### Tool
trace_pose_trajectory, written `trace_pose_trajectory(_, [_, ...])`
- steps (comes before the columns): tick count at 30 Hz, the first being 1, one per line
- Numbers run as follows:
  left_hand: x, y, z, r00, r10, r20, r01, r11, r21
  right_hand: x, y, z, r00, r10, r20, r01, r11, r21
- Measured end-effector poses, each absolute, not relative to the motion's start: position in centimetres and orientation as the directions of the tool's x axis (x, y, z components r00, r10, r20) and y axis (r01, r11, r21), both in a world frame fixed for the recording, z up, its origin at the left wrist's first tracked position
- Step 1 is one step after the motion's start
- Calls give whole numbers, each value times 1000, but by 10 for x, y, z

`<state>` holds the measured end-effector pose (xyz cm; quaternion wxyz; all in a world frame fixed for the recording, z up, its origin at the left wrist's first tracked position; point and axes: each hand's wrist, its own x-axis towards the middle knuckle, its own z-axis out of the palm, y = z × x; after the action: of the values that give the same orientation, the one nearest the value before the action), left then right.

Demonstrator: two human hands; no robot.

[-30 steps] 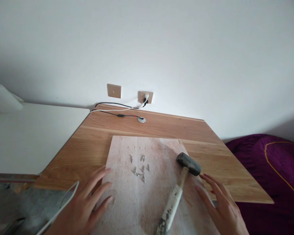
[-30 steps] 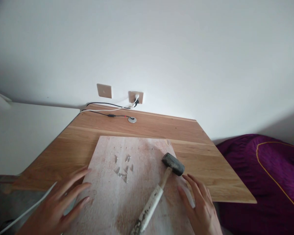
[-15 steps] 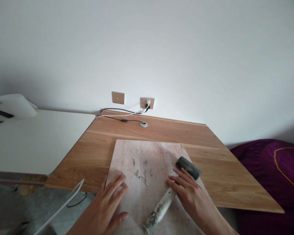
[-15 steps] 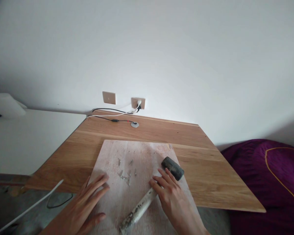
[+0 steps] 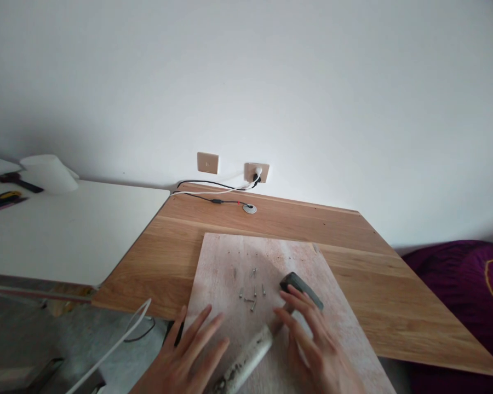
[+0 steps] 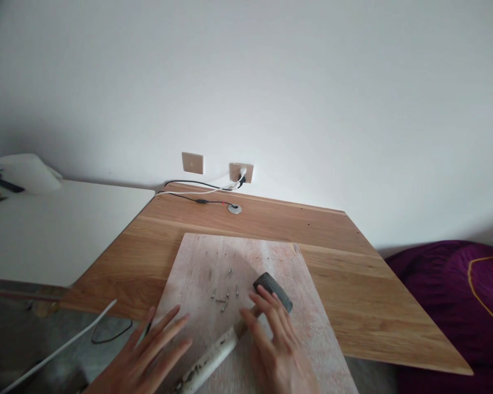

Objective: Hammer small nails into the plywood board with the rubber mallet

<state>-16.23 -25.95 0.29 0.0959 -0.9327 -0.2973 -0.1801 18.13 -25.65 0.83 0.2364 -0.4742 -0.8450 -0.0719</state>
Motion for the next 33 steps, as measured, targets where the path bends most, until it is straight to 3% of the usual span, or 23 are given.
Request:
trace_pose_trajectory(5, [-160,-272,-6,778,482,403,592,-777,-214,255,-274,-15,19,888,459,965,105,-242])
trace_pose_trajectory(9, [-161,-272,-10,757,531,381,632,-743,-220,282,-284,-35,105,930,352,921,43,-388])
trace_pose_trajectory(14, [-162,-270,-8,728,569,382,657,-738,-154,274,-279,-36,184,948,260,903,-58,-426])
trace_pose_trajectory(22, [-203,-260,14,639,753,156,739,-657,148,232,-268,-45,100,960,262,895,29,-445])
trace_pose_trajectory(25, [-227,-250,6,553,813,181,774,-582,248,212,-262,-46,20,967,253,901,93,-424])
trace_pose_trajectory(29, [-249,-235,-1,412,886,213,846,-459,271,187,-255,-40,-123,961,246,888,218,-405])
trace_pose_trajectory(33, [-268,-224,-2,312,907,283,887,-385,255,149,-250,-33,-153,947,281,860,268,-435])
